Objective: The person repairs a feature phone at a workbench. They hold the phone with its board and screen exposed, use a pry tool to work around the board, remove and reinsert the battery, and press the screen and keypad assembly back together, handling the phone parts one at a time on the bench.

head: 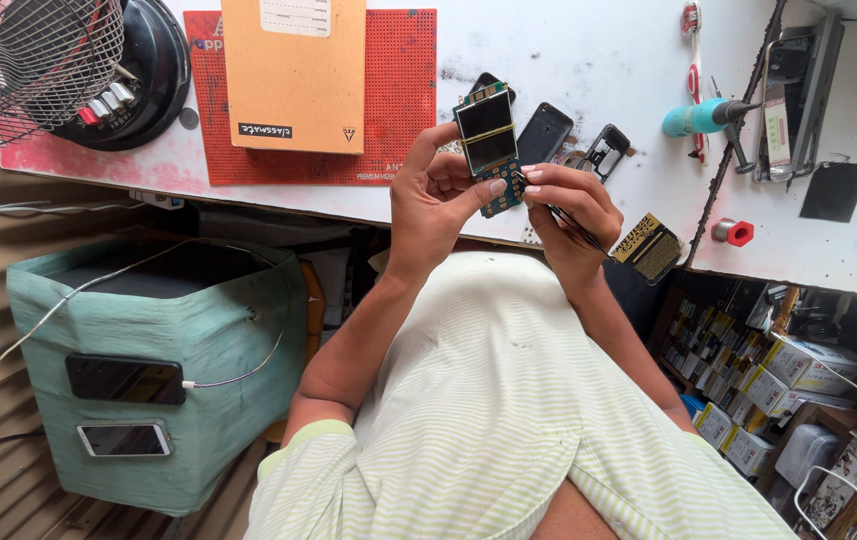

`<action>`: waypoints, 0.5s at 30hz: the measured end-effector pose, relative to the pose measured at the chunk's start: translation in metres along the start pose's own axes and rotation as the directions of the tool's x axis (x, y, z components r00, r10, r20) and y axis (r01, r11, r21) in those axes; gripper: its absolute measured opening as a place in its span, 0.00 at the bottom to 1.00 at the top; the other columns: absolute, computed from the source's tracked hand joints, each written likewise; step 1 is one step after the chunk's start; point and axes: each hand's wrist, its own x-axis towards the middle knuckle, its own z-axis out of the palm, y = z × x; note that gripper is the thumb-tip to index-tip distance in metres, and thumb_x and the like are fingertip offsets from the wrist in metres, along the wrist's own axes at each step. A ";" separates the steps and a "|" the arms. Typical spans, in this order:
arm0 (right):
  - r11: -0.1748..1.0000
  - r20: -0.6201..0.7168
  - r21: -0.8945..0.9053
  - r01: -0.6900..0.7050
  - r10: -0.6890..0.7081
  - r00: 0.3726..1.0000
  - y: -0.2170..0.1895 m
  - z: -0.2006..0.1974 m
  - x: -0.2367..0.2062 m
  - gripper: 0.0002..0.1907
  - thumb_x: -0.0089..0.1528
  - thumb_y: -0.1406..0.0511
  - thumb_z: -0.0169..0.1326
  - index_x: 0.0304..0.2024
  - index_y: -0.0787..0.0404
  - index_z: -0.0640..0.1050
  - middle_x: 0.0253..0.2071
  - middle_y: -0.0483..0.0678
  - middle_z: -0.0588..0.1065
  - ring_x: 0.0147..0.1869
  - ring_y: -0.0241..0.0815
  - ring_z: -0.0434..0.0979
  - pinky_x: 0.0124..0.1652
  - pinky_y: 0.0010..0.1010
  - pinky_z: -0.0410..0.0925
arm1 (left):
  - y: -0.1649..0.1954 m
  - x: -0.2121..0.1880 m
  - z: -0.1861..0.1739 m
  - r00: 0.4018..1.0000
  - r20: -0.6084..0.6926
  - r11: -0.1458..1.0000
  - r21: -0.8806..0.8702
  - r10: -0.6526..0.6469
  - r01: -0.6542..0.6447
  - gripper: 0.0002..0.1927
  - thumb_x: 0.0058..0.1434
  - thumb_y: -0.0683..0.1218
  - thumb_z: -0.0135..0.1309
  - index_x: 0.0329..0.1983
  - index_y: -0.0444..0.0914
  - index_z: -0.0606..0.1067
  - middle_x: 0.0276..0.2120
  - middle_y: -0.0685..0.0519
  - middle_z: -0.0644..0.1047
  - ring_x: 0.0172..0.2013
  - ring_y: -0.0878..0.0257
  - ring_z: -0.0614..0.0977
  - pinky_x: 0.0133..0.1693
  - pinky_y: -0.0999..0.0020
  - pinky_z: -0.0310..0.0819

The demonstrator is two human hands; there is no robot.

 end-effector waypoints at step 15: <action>1.000 -0.014 -0.005 0.014 -0.014 1.000 0.001 0.001 -0.001 0.12 0.61 0.81 0.64 0.42 0.65 0.79 0.49 0.52 0.78 0.56 0.46 0.82 0.55 0.34 0.76 | -0.001 -0.001 0.000 1.000 -0.006 0.999 0.042 0.005 -0.005 0.29 0.61 0.35 0.66 0.63 0.36 0.69 0.38 0.49 0.83 0.39 0.66 0.87 0.43 0.73 0.85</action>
